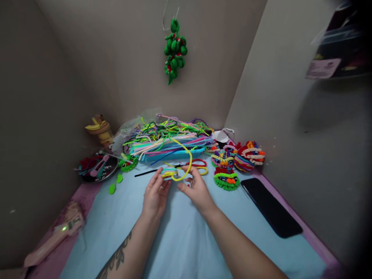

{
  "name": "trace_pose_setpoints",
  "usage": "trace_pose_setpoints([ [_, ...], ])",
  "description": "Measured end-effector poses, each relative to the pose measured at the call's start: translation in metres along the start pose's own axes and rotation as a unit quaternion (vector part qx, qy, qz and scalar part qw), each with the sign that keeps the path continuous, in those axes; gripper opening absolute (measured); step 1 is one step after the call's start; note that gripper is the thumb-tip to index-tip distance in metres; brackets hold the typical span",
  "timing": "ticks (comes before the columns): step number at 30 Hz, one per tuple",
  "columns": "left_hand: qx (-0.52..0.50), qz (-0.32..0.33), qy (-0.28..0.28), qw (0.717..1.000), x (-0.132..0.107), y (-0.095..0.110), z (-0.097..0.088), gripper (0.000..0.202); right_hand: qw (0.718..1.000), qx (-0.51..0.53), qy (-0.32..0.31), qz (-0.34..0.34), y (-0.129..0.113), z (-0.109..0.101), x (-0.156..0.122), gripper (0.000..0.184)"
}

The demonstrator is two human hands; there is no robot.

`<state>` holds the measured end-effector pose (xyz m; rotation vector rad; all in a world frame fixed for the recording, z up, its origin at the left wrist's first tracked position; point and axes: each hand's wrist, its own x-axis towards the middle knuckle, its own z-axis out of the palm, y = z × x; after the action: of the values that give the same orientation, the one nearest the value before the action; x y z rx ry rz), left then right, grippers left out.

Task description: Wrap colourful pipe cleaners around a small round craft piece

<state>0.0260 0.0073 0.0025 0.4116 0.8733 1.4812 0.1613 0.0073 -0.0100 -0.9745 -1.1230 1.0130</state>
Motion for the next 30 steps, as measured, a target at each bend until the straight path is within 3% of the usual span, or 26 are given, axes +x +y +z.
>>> trace_pose_setpoints([
  [3,-0.001,-0.004,-0.024,1.000,-0.002,-0.002,0.000,0.044,0.992,-0.116,0.017,-0.038,0.000,0.009,-0.005,0.030],
  [7,0.025,-0.006,-0.050,0.998,-0.004,-0.009,0.000,0.048,0.988,-0.143,0.027,-0.055,0.001,0.011,-0.005,0.006],
  [17,-0.026,-0.035,-0.046,0.998,-0.007,-0.015,0.001,0.036,0.996,-0.020,0.079,0.029,0.023,0.016,-0.004,0.030],
  [24,-0.048,-0.072,-0.087,0.992,-0.006,-0.014,-0.002,0.026,0.997,0.015,0.068,0.035,0.025,0.014,0.000,0.027],
  [30,-0.059,-0.116,-0.143,0.981,-0.008,-0.010,-0.003,0.018,0.999,-0.017,0.042,-0.019,0.008,0.009,0.000,0.023],
])
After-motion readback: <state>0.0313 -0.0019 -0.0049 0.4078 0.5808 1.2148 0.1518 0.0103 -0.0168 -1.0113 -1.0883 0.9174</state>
